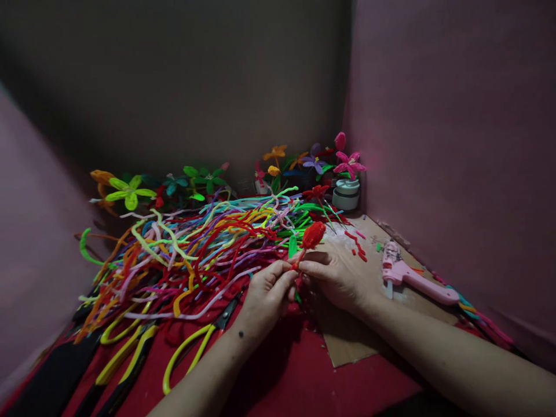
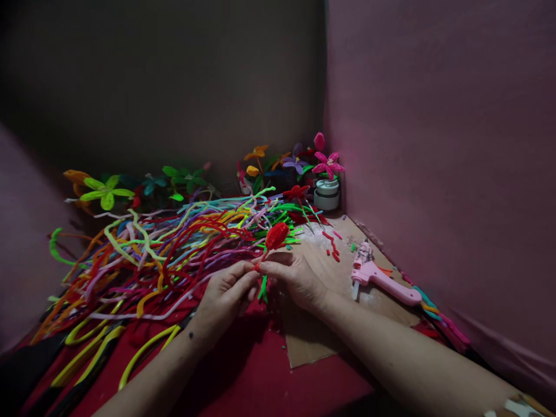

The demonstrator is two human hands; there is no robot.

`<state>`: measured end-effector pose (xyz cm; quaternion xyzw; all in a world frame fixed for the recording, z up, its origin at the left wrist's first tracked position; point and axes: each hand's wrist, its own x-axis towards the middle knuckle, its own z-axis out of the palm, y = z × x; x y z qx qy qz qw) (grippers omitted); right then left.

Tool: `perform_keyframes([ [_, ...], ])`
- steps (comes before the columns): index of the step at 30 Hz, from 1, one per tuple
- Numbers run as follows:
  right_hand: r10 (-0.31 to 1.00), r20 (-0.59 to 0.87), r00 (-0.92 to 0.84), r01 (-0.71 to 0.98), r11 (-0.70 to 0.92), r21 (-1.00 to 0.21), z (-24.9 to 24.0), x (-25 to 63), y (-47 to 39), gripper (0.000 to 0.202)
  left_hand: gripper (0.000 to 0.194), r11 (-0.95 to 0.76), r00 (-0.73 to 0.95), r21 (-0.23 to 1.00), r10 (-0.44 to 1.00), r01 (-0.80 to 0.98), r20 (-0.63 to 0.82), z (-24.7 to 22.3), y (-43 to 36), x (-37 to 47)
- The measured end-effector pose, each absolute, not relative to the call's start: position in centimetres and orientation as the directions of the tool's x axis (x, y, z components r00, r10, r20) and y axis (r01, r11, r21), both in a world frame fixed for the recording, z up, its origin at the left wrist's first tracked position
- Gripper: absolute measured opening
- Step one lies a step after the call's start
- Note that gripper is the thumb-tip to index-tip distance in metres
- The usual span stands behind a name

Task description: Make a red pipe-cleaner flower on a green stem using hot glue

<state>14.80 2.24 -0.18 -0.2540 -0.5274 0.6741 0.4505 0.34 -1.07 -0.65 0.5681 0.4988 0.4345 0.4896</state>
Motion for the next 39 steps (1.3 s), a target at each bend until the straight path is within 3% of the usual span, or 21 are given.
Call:
perform_keyframes([
  [10, 0.857, 0.147, -0.495, -0.405, -0.077, -0.911, -1.4, 14.7, 2.9, 0.009, 0.019, 0.209, 0.236, 0.963, 0.957, -0.168, -0.167, -0.7, -1.1, 0.5],
  [23, 0.804, 0.169, -0.57, -0.473, -0.152, -0.868, -1.7, 14.7, 3.0, 0.01, 0.012, 0.41, 0.471, 0.742, 0.87, -0.531, -0.144, -1.7, -0.7, 0.2],
  [31, 0.81, 0.17, -0.561, -0.492, -0.161, -0.856, -1.8, 14.6, 2.9, 0.007, 0.01, 0.458, 0.512, 0.707, 0.845, -0.539, -0.157, -1.9, -0.6, 0.2],
  [36, 0.851, 0.119, -0.512, -0.502, -0.184, -0.845, -2.0, 14.4, 2.8, 0.008, 0.015, 0.396, 0.482, 0.808, 0.861, -0.436, -0.161, -1.6, -0.6, -0.1],
  [39, 0.878, 0.059, -0.475, -0.504, -0.217, -0.836, -2.4, 14.3, 2.9, 0.009, 0.02, 0.295, 0.4, 0.911, 0.902, -0.287, -0.166, -1.2, -0.7, 0.0],
])
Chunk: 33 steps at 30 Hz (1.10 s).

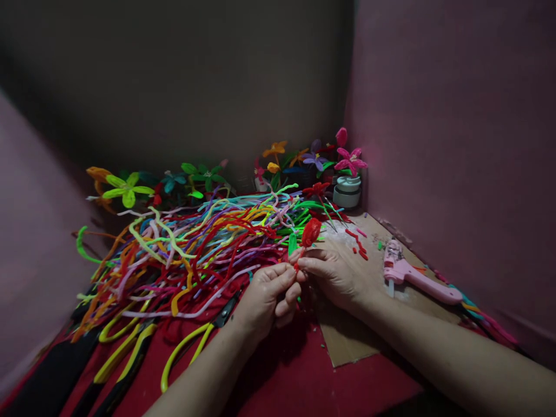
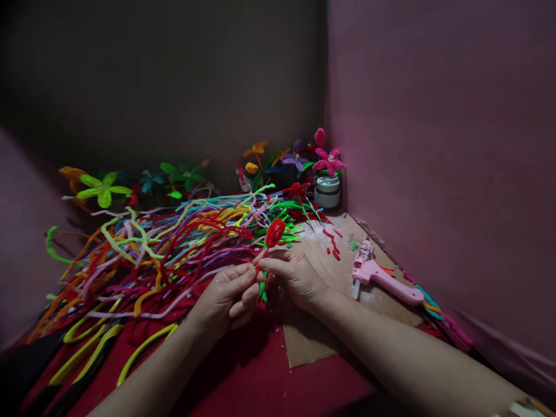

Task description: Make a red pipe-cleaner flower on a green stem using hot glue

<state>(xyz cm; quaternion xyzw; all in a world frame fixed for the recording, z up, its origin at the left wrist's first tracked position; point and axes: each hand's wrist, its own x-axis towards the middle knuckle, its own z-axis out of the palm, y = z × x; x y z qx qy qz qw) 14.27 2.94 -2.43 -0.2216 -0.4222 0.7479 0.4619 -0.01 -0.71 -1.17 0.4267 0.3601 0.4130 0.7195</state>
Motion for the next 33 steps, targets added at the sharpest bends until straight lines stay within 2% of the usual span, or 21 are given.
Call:
perform_keyframes([
  [2, 0.878, 0.043, -0.477, -0.484, -0.222, -0.846, -2.6, 14.3, 3.0, 0.011, 0.025, 0.166, 0.291, 0.982, 0.948, -0.095, -0.132, -1.0, -0.8, 0.2],
  [4, 0.885, 0.041, -0.464, -0.447, -0.193, -0.874, -2.5, 14.3, 3.0, 0.012, 0.025, -0.001, 0.165, 0.99, 0.986, 0.139, -0.023, -1.1, -0.9, 0.3],
  [8, 0.928, 0.013, -0.373, -0.363, -0.133, -0.922, -1.3, 14.4, 2.5, 0.012, 0.012, -0.274, 0.056, 0.822, 0.957, 0.499, 0.284, -1.8, -1.2, 0.3],
  [11, 0.928, 0.016, -0.372, -0.306, -0.106, -0.946, -0.2, 14.4, 2.0, 0.011, 0.009, -0.344, 0.072, 0.733, 0.924, 0.587, 0.376, -2.3, -1.4, 0.0],
  [15, 0.924, 0.043, -0.379, -0.322, -0.088, -0.942, -0.4, 14.4, 2.0, 0.015, 0.007, -0.355, 0.045, 0.786, 0.921, 0.507, 0.387, -2.4, -1.4, -0.4],
  [18, 0.917, 0.047, -0.397, -0.36, -0.108, -0.927, -1.5, 14.3, 2.3, 0.014, 0.006, -0.309, 0.02, 0.843, 0.942, 0.441, 0.334, -1.8, -1.3, -0.1],
  [25, 0.895, 0.115, -0.432, -0.448, -0.102, -0.888, -2.4, 14.4, 2.8, 0.015, 0.02, -0.015, 0.098, 0.978, 0.995, 0.208, -0.005, -0.3, -1.2, 0.4],
  [33, 0.882, 0.104, -0.459, -0.446, -0.127, -0.886, -1.1, 14.5, 2.3, 0.007, 0.02, 0.135, 0.115, 0.991, 0.985, -0.025, -0.131, 0.4, -1.3, 0.5],
])
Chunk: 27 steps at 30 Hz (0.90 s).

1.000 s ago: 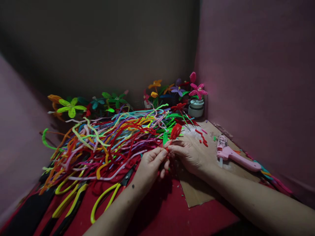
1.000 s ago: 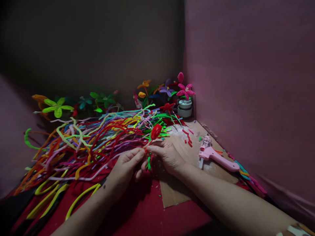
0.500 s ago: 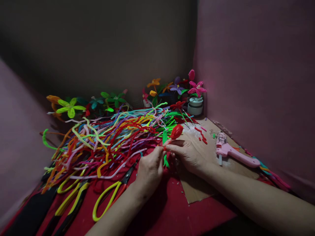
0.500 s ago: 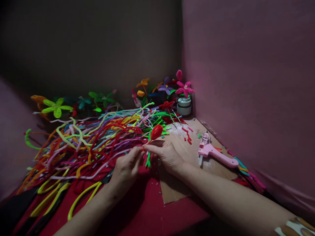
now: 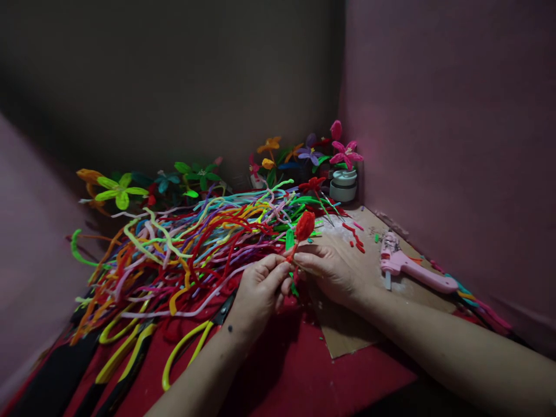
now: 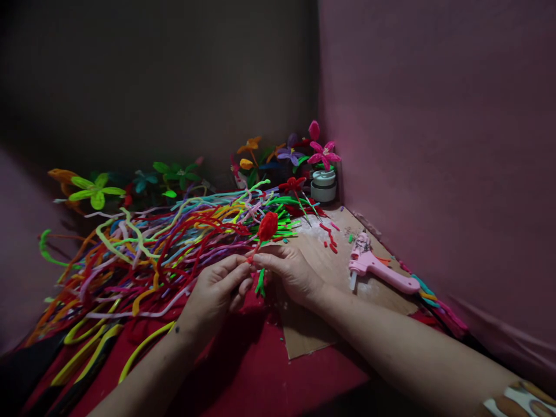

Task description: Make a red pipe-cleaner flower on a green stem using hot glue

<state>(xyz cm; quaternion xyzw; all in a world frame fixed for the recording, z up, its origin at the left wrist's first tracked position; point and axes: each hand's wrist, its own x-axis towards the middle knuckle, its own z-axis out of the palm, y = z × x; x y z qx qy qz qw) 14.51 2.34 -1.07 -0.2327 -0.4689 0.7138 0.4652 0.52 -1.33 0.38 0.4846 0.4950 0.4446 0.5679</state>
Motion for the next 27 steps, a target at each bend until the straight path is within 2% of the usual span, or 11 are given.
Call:
perform_keyframes([
  [6, 0.864, 0.092, -0.494, -0.457, -0.168, -0.873, -1.0, 14.5, 2.4, 0.004, 0.018, 0.318, 0.301, 0.894, 0.927, -0.315, -0.224, -0.1, -1.2, 0.2],
  [11, 0.845, 0.144, -0.516, -0.483, -0.148, -0.863, -0.9, 14.5, 2.5, 0.009, 0.012, 0.404, 0.44, 0.786, 0.878, -0.468, -0.189, -0.9, -0.7, 0.0],
  [16, 0.82, 0.144, -0.554, -0.514, -0.201, -0.834, -1.5, 14.4, 2.6, 0.01, 0.001, 0.456, 0.489, 0.687, 0.857, -0.566, -0.166, -0.9, -0.9, 0.2],
  [19, 0.815, 0.093, -0.572, -0.493, -0.25, -0.833, -1.7, 14.4, 2.6, 0.008, 0.001, 0.462, 0.498, 0.673, 0.853, -0.578, -0.157, -1.1, -0.9, 0.2],
  [22, 0.825, 0.124, -0.551, -0.506, -0.212, -0.836, -1.8, 14.3, 2.6, 0.009, 0.006, 0.462, 0.513, 0.707, 0.843, -0.536, -0.161, -1.2, -0.8, 0.0],
  [25, 0.844, 0.133, -0.52, -0.544, -0.207, -0.813, -2.0, 14.3, 2.7, 0.01, 0.017, 0.403, 0.465, 0.817, 0.864, -0.413, -0.191, -1.0, -0.8, 0.0],
  [27, 0.863, 0.101, -0.495, -0.558, -0.227, -0.798, -2.2, 14.2, 2.8, 0.01, 0.024, 0.278, 0.354, 0.927, 0.918, -0.252, -0.179, -0.6, -0.9, 0.2],
])
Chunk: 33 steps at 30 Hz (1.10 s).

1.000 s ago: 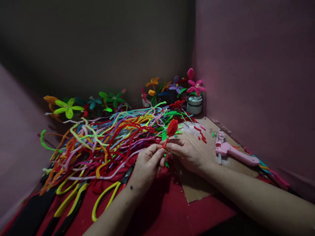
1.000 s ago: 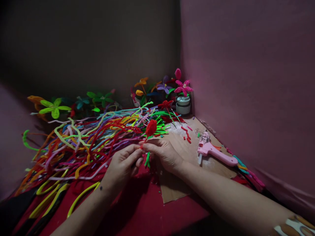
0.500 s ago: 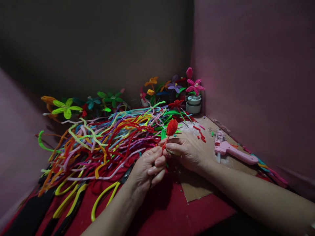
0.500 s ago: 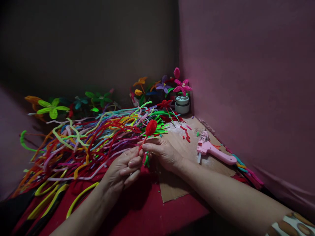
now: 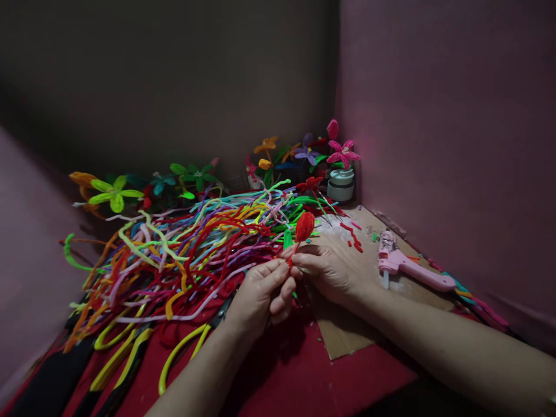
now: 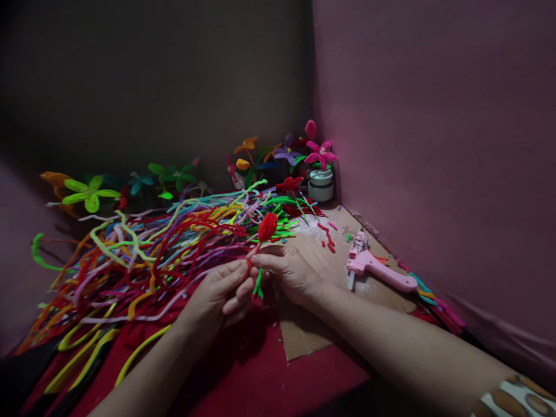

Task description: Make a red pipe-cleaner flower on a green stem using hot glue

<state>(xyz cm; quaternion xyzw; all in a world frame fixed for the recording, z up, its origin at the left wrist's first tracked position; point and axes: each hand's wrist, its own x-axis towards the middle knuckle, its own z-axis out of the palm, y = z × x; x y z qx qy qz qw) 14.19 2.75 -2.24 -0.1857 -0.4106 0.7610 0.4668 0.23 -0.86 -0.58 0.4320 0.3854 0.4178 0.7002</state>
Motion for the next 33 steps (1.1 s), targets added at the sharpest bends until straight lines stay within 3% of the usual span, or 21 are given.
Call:
perform_keyframes([
  [3, 0.89, 0.077, -0.45, -0.553, -0.21, -0.807, -2.3, 14.1, 2.7, 0.01, 0.022, -0.005, 0.143, 0.996, 0.99, 0.089, -0.008, -0.4, -1.1, 0.6],
  [7, 0.924, 0.093, -0.372, -0.52, -0.124, -0.845, -2.2, 14.1, 2.5, 0.008, 0.016, -0.303, 0.046, 0.824, 0.946, 0.478, 0.32, -1.2, -1.6, 0.5],
  [10, 0.918, 0.06, -0.392, -0.496, -0.156, -0.854, -2.0, 14.1, 2.2, 0.009, 0.011, -0.38, 0.073, 0.718, 0.905, 0.584, 0.42, -2.0, -1.7, 0.0],
  [17, 0.931, 0.012, -0.364, -0.36, -0.129, -0.924, -0.3, 14.3, 1.5, 0.016, 0.009, -0.393, 0.102, 0.679, 0.899, 0.621, 0.426, -1.8, -1.5, -0.2],
  [24, 0.899, 0.051, -0.435, -0.43, -0.157, -0.889, -1.9, 14.3, 2.0, 0.016, 0.015, -0.321, 0.085, 0.741, 0.937, 0.589, 0.339, -0.9, -1.5, 0.1],
  [29, 0.879, 0.096, -0.467, -0.44, -0.136, -0.888, -1.7, 14.3, 2.0, 0.012, 0.016, -0.262, 0.057, 0.834, 0.961, 0.485, 0.269, -0.7, -1.6, 0.1],
  [33, 0.893, 0.076, -0.444, -0.423, -0.134, -0.896, -1.2, 14.3, 1.9, 0.006, 0.018, -0.091, 0.036, 0.954, 0.996, 0.284, 0.084, -0.4, -1.6, 0.3],
])
